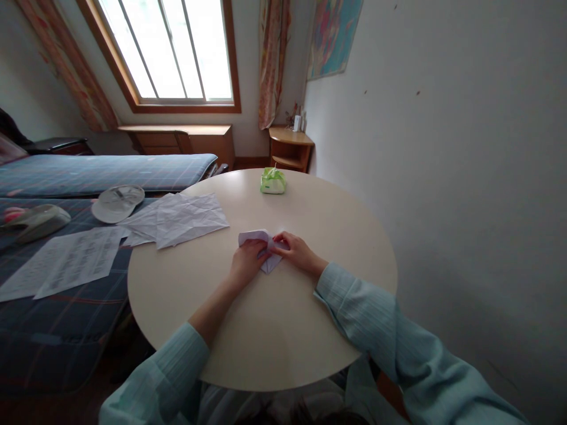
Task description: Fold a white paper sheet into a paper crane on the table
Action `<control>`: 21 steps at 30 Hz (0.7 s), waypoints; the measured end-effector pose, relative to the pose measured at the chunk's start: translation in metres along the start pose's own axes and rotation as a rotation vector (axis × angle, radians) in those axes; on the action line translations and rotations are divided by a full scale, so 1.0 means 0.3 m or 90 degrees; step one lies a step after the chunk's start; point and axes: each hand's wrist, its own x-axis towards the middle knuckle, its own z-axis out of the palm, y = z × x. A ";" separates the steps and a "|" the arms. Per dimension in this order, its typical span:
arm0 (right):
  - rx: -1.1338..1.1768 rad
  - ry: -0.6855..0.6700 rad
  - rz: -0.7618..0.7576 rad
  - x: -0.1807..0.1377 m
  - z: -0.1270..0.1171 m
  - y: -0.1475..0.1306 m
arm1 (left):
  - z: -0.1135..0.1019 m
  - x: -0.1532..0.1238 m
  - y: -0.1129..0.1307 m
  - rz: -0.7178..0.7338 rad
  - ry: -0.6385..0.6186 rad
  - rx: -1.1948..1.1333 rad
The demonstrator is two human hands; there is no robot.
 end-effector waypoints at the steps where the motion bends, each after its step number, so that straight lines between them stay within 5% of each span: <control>1: -0.012 0.010 0.004 0.000 0.002 -0.002 | 0.003 0.001 0.001 0.000 0.003 0.000; 10: -0.137 0.049 -0.001 0.009 0.039 -0.003 | -0.002 0.006 0.003 0.015 -0.003 -0.005; 21: -0.118 0.044 0.001 0.022 0.054 0.014 | -0.007 0.004 0.007 0.014 0.002 -0.004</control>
